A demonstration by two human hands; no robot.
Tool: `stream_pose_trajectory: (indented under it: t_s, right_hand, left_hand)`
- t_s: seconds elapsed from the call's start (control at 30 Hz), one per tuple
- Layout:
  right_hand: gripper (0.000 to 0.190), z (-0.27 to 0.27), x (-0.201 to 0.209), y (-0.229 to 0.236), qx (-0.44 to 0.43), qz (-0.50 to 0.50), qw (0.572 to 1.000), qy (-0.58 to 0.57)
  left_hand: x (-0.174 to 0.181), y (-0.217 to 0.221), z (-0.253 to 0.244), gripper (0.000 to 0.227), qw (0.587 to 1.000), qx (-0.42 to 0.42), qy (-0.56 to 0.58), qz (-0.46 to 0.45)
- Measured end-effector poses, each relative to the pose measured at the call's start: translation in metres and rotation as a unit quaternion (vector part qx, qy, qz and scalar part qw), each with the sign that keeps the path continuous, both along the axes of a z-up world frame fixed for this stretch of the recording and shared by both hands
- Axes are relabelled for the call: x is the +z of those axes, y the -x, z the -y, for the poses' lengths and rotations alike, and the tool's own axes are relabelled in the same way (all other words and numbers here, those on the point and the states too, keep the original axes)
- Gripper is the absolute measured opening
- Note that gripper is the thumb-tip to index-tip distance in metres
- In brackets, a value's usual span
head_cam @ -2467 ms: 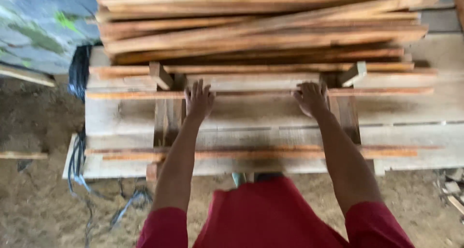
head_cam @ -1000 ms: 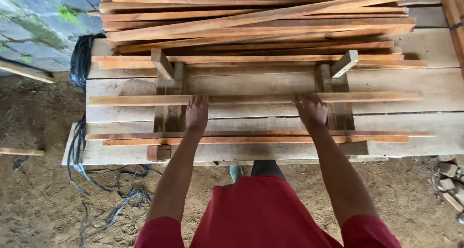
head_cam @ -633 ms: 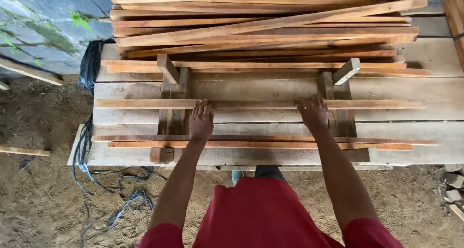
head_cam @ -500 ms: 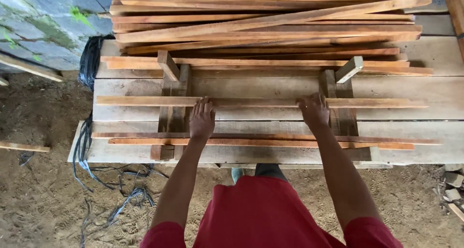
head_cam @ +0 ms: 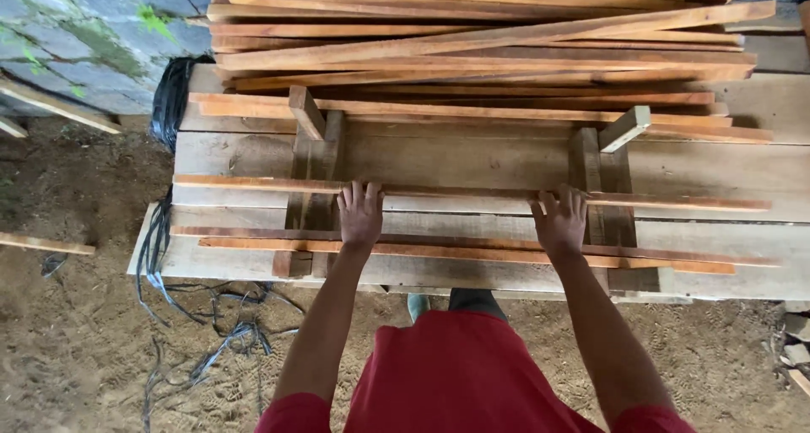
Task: Tying together groups of thin wooden slats with plastic or wire ties on a workbench.
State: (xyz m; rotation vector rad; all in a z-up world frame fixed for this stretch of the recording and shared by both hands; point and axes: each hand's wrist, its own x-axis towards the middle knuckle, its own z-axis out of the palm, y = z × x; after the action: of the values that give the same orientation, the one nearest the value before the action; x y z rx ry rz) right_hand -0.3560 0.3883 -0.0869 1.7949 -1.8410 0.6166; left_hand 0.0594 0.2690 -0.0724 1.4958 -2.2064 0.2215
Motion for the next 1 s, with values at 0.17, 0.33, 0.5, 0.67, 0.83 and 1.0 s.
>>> stream_pose_trajectory:
  t_s: [0.17,0.33,0.5,0.67,0.83,1.0]
  right_hand:
    - [0.028,0.002,-0.003,0.001,-0.011,0.019,1.000,0.003]
    - [0.031,0.003,0.000,-0.001,-0.007,0.013,1.000,0.013]
    - [0.030,-0.007,0.010,-0.012,0.040,0.055,0.997,-0.034]
    - [0.035,-0.002,0.011,-0.005,0.060,0.074,0.994,-0.059]
    - [0.038,-0.007,0.024,-0.013,0.074,0.120,0.985,-0.096]
    - [0.042,-0.007,0.053,-0.026,0.097,0.084,0.989,-0.070]
  left_hand:
    - [0.000,0.002,0.002,0.019,0.999,-0.010,0.024,-0.029]
    - [-0.010,-0.001,0.006,0.027,0.999,-0.015,0.030,-0.017]
    - [-0.015,-0.002,0.006,0.022,0.998,-0.053,0.003,-0.028]
    - [-0.002,0.000,0.005,0.023,0.998,-0.034,-0.054,-0.024]
    - [0.005,0.006,0.002,0.015,0.997,-0.048,-0.044,-0.036]
    - [0.005,0.004,0.002,0.006,0.997,-0.074,0.036,-0.010]
